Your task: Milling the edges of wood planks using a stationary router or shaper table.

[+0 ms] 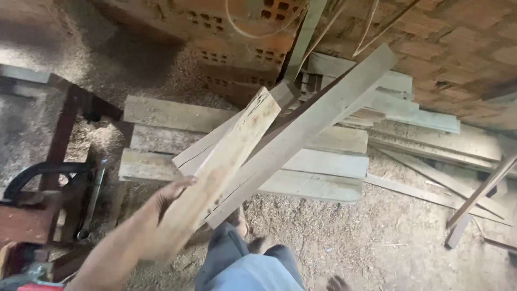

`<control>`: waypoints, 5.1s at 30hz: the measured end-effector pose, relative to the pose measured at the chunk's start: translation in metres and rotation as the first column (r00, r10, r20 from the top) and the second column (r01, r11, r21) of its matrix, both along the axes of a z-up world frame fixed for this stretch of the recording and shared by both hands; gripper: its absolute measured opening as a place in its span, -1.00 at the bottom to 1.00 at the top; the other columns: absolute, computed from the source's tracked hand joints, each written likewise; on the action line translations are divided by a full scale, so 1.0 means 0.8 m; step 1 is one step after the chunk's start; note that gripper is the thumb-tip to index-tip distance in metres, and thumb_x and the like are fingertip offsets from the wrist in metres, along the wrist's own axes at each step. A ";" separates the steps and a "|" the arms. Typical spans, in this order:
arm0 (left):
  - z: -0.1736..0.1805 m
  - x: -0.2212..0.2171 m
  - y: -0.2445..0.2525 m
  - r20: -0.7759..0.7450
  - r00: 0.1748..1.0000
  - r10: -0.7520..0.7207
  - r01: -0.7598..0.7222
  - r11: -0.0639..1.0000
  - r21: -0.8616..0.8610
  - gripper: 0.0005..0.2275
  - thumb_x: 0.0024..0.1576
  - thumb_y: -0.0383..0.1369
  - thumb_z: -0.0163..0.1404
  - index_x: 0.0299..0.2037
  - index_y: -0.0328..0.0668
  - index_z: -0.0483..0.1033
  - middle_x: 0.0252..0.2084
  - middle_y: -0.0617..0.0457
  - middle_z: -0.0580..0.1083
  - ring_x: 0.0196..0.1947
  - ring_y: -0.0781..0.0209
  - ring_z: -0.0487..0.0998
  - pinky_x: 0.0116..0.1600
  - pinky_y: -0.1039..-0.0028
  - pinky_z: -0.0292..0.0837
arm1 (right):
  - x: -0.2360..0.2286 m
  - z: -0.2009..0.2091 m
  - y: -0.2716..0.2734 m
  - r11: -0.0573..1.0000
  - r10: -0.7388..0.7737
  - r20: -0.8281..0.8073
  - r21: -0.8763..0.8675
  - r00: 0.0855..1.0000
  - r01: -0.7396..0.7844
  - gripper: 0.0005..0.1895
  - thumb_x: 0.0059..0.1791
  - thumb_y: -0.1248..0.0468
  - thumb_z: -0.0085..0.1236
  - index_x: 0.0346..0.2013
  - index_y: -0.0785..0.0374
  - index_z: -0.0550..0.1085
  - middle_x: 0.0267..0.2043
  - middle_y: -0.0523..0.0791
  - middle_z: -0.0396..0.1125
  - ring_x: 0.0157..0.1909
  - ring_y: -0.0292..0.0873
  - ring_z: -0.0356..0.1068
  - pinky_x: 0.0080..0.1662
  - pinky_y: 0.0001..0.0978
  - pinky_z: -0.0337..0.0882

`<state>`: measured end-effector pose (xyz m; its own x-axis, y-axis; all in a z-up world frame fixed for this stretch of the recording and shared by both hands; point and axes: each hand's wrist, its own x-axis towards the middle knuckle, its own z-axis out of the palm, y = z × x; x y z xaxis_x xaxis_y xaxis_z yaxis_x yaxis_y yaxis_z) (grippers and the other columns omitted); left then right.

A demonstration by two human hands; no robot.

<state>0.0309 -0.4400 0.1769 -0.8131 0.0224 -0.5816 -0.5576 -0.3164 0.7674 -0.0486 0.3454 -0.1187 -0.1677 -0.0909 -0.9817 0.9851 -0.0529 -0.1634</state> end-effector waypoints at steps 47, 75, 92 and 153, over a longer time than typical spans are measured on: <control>0.040 1.012 0.067 -0.327 0.646 0.690 0.001 -0.429 -0.903 -0.56 -0.25 -0.04 0.39 -0.36 -0.24 0.63 0.23 -0.41 0.31 0.24 -0.23 0.27 0.25 -0.08 0.15 | 0.668 0.304 -0.908 0.029 0.627 -0.779 0.013 0.008 -0.999 -0.52 0.05 0.24 0.09 0.24 0.39 0.40 0.07 -0.01 0.50 0.05 -0.14 0.50 0.09 -0.24 0.50; -0.115 0.977 -0.077 0.132 0.765 0.630 0.087 0.102 -0.991 -0.46 -0.33 0.02 0.37 -0.11 0.11 0.69 0.30 -0.29 0.29 0.24 -0.19 0.28 0.31 -0.04 0.12 | 0.558 0.401 -1.030 -0.716 0.382 -0.154 0.574 -0.911 -0.397 -0.55 0.08 0.06 -0.06 0.23 0.12 0.34 -0.35 -0.06 0.42 -0.39 -0.11 0.36 -0.30 -0.20 0.46; -0.196 0.839 -0.169 -0.404 0.692 0.597 -0.415 -0.128 -0.901 -0.83 -0.02 -0.24 0.21 -0.30 -0.09 0.66 0.18 -0.23 0.43 0.17 -0.06 0.41 0.28 0.01 0.19 | 0.542 0.328 -1.009 -0.450 0.469 -0.526 0.549 -0.710 -0.704 -0.54 0.04 0.09 0.11 0.20 0.19 0.45 -0.44 -0.06 0.42 -0.40 -0.16 0.43 -0.27 -0.24 0.47; 0.010 1.080 -0.107 -0.053 0.171 0.984 -0.842 0.118 -0.526 -0.80 0.15 -0.33 0.06 -0.13 -0.25 0.65 -0.36 0.10 0.54 -0.42 0.40 0.45 -0.32 0.47 0.38 | 0.639 0.336 -1.037 -0.201 0.200 -0.730 0.622 -0.653 -0.757 -0.63 -0.04 0.22 0.24 0.03 0.26 0.53 0.09 0.08 0.44 0.17 0.09 0.37 0.16 -0.15 0.38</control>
<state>0.8952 -0.5257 0.1851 0.1399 -0.8756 -0.4623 -0.2213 -0.4827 0.8474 0.4625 -0.4846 0.1499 0.2007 -0.9565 -0.2117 -0.5997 0.0509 -0.7986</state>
